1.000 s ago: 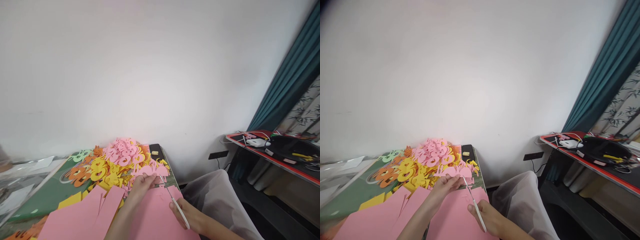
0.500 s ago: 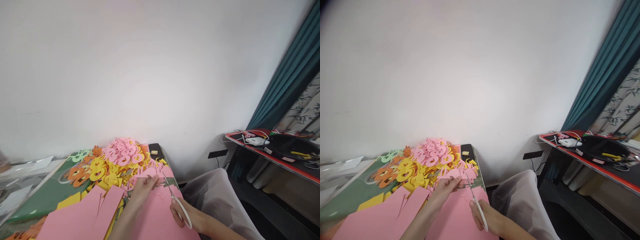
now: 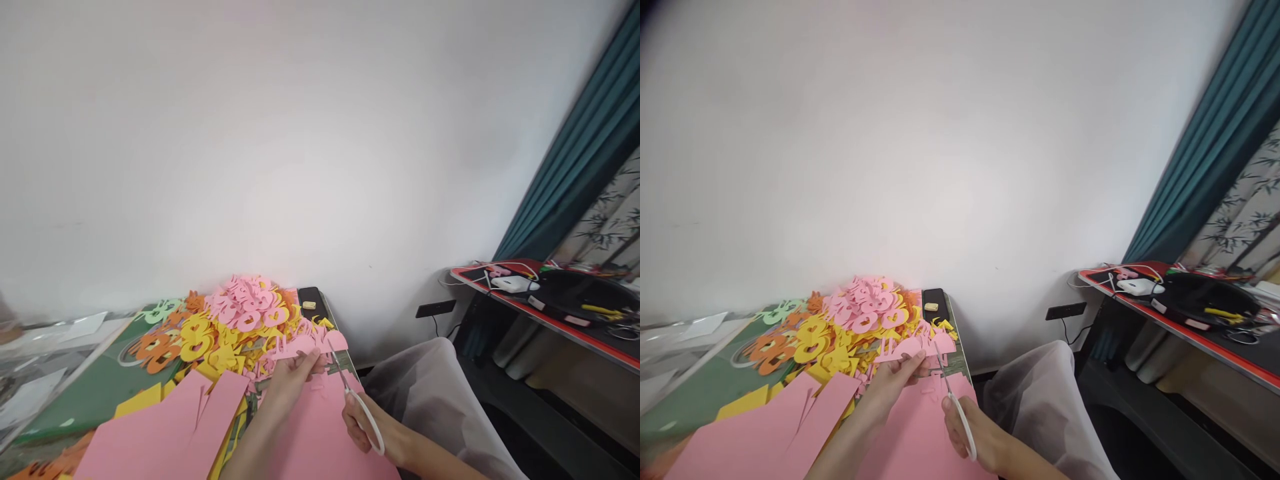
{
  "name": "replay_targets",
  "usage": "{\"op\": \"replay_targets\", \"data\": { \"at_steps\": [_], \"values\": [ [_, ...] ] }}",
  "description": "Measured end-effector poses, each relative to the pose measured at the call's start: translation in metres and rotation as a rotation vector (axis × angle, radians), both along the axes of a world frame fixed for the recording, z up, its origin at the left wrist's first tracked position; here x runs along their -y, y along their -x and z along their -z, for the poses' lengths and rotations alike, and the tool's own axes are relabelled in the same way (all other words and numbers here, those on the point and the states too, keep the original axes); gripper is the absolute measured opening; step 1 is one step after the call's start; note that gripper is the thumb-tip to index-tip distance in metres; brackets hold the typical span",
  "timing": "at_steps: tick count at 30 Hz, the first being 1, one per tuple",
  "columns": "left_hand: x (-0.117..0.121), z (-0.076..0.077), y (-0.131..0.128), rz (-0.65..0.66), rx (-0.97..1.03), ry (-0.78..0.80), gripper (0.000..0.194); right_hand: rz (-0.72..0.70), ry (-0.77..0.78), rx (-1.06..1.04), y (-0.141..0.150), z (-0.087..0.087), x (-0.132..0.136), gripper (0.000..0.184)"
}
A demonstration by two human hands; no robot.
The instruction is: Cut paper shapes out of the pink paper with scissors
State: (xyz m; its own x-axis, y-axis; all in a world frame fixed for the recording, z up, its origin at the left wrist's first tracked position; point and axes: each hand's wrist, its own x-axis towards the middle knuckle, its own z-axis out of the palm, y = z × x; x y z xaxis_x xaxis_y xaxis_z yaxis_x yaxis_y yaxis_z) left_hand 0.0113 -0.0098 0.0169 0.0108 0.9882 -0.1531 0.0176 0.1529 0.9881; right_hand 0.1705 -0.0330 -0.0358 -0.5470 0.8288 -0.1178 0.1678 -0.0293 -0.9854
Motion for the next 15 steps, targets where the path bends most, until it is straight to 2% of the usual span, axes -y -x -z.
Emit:
{"op": "replay_targets", "data": {
  "at_steps": [7,13,15],
  "values": [
    [0.006,0.002,-0.014,-0.115,0.123,0.022,0.042,0.049,0.002,-0.053,0.001,0.004,0.000,0.058],
    [0.013,0.018,-0.032,-0.232,0.315,0.146,0.044,0.096,0.048,0.002,0.007,0.000,0.003,0.061],
    [0.015,0.023,-0.039,-0.233,0.384,0.208,0.040,0.123,0.039,0.037,0.007,0.000,0.001,0.061]
  ]
}}
